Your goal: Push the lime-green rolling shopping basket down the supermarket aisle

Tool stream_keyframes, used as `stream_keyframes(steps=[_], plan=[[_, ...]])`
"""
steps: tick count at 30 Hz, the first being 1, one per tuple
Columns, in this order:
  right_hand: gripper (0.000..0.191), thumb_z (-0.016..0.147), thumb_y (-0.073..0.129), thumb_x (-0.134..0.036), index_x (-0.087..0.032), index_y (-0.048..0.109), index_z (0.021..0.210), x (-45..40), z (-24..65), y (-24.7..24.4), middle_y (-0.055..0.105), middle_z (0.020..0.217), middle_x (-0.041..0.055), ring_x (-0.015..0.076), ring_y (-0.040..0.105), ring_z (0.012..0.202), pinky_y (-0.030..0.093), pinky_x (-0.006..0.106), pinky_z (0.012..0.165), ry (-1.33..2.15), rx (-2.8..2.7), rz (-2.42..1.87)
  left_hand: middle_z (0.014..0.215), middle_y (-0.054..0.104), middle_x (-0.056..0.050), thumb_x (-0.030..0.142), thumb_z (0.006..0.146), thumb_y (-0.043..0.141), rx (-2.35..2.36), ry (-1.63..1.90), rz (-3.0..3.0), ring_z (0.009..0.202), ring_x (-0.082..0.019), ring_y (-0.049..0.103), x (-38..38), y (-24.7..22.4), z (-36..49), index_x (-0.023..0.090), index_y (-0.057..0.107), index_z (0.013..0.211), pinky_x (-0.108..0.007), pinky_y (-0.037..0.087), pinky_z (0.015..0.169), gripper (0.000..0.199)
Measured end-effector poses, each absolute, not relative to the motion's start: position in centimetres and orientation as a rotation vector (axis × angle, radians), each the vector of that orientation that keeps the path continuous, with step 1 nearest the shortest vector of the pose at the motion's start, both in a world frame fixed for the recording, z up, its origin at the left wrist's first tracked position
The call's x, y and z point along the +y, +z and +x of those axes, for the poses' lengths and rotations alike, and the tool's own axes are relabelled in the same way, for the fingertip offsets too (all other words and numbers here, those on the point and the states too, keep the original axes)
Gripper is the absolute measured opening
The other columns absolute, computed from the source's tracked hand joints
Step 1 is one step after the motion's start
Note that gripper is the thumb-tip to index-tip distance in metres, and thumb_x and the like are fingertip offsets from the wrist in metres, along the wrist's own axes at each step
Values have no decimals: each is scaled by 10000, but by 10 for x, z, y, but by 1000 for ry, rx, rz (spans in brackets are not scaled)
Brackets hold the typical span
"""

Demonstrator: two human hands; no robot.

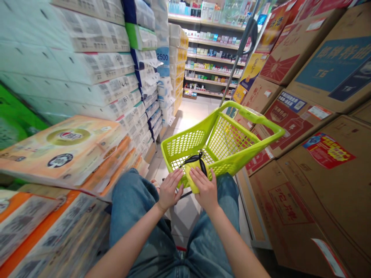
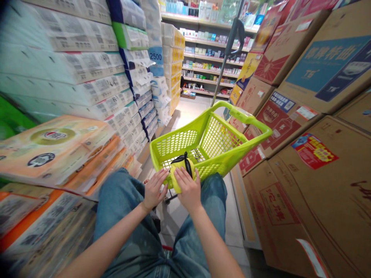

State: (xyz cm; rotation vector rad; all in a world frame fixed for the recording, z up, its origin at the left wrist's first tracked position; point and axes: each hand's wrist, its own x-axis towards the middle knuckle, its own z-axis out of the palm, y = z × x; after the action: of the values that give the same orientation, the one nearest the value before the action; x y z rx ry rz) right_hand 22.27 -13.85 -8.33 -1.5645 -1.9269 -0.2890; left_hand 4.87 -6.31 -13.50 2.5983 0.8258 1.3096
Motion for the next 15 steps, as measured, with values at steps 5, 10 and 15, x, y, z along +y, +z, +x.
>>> stream_keyframes(steps=[5, 10, 15], plan=[[614, 789, 449, -47, -278, 561, 1346, -131, 316, -71, 627, 1372, 18, 211, 561, 1303, 61, 512, 1231, -456, -1720, -1749, 1429, 553, -107, 168, 912, 506, 822, 1328, 2591, 1383, -263, 464, -63, -135, 50, 218, 394, 1470, -486, 434, 1112, 571], [591, 748, 455, -42, -222, 608, 1290, -123, 293, -75, 658, 1329, 50, 237, 562, 1295, 79, 502, 1238, -483, -1603, -1790, 1426, 557, -107, 177, 909, 505, 827, 1364, 2578, 1389, -265, 456, -66, -139, 54, 214, 388, 1477, -486, 421, 1122, 582], [566, 822, 477, -92, -214, 538, 1372, -127, 200, -88, 614, 1387, 47, 196, 504, 1353, 5, 423, 1257, -304, -1768, -1610, 1440, 537, -122, 195, 927, 449, 809, 1351, 2556, 1404, -272, 434, -65, -139, 51, 194, 388, 1478, -498, 406, 1130, 555]])
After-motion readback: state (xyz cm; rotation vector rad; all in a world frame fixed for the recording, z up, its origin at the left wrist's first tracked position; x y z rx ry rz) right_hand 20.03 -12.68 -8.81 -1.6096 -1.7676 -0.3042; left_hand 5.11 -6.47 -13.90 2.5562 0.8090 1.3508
